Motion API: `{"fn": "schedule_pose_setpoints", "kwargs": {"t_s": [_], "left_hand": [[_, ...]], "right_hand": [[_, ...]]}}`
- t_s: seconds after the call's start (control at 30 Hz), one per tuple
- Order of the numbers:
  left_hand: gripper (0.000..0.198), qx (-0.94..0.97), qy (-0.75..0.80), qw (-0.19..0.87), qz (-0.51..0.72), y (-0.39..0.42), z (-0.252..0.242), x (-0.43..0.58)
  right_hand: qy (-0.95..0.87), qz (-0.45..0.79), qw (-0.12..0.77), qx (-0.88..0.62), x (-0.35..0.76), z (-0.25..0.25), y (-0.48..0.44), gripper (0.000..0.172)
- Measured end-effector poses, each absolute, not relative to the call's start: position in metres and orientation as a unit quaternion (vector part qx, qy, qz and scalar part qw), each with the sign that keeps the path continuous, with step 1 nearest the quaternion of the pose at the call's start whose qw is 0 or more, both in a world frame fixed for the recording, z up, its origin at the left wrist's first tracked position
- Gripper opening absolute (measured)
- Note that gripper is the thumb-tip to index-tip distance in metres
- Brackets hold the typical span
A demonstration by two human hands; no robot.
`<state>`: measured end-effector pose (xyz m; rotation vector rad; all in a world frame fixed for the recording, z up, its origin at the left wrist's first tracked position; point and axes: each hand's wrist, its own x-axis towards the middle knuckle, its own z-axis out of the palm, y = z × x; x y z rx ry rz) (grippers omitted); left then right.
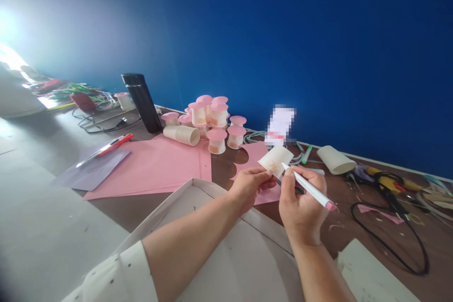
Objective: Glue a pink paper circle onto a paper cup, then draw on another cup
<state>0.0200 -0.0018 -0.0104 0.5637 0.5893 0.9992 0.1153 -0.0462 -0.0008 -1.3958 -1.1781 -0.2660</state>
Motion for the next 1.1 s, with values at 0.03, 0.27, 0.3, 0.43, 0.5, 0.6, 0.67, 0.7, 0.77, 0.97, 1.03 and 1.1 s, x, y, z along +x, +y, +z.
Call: {"fn": "schedule_pose_setpoints", "kwargs": {"t_s": [0.03, 0.27, 0.3, 0.43, 0.5, 0.6, 0.67, 0.7, 0.77, 0.97, 1.03, 1.1], "left_hand": [[0.026, 0.262, 0.270, 0.801, 0.466, -0.0018, -0.0101, 0.0197], [0.030, 0.277, 0.235, 0.801, 0.476, -0.0020, -0.0107, 0.0201], [0.031, 0.277, 0.235, 0.801, 0.476, -0.0021, -0.0109, 0.0203], [0.033, 0.274, 0.228, 0.801, 0.480, -0.0029, -0.0109, 0.0204], [0.033, 0.274, 0.223, 0.803, 0.480, -0.0036, -0.0106, 0.0201], [0.033, 0.276, 0.219, 0.805, 0.478, -0.0045, -0.0100, 0.0200], [0.032, 0.279, 0.220, 0.804, 0.478, -0.0050, -0.0096, 0.0202], [0.032, 0.280, 0.222, 0.802, 0.478, -0.0051, -0.0095, 0.0203], [0.031, 0.280, 0.228, 0.800, 0.479, -0.0052, -0.0094, 0.0205], [0.031, 0.278, 0.241, 0.794, 0.484, -0.0053, -0.0078, 0.0207], [0.031, 0.281, 0.247, 0.792, 0.483, -0.0055, -0.0071, 0.0205], [0.032, 0.284, 0.251, 0.790, 0.481, -0.0057, -0.0068, 0.0203]], "right_hand": [[-0.513, -0.114, 0.601, -0.601, 0.1148, -0.0008, -0.0461, 0.022], [-0.550, -0.132, 0.565, -0.601, 0.1123, -0.0021, -0.0470, 0.017], [-0.549, -0.128, 0.563, -0.604, 0.1126, -0.0024, -0.0470, 0.017], [-0.547, -0.112, 0.560, -0.613, 0.1132, -0.0030, -0.0474, 0.019], [-0.548, -0.109, 0.559, -0.612, 0.1129, -0.0029, -0.0478, 0.019], [-0.551, -0.108, 0.552, -0.617, 0.1118, -0.0026, -0.0482, 0.018], [-0.550, -0.107, 0.547, -0.621, 0.1108, -0.0024, -0.0482, 0.018], [-0.550, -0.107, 0.545, -0.623, 0.1104, -0.0022, -0.0482, 0.018], [-0.550, -0.113, 0.542, -0.625, 0.1097, -0.0018, -0.0482, 0.018], [-0.559, -0.120, 0.531, -0.626, 0.1096, -0.0008, -0.0490, 0.018], [-0.559, -0.123, 0.529, -0.627, 0.1100, -0.0009, -0.0490, 0.018], [-0.557, -0.126, 0.529, -0.628, 0.1103, -0.0010, -0.0488, 0.017]]}}
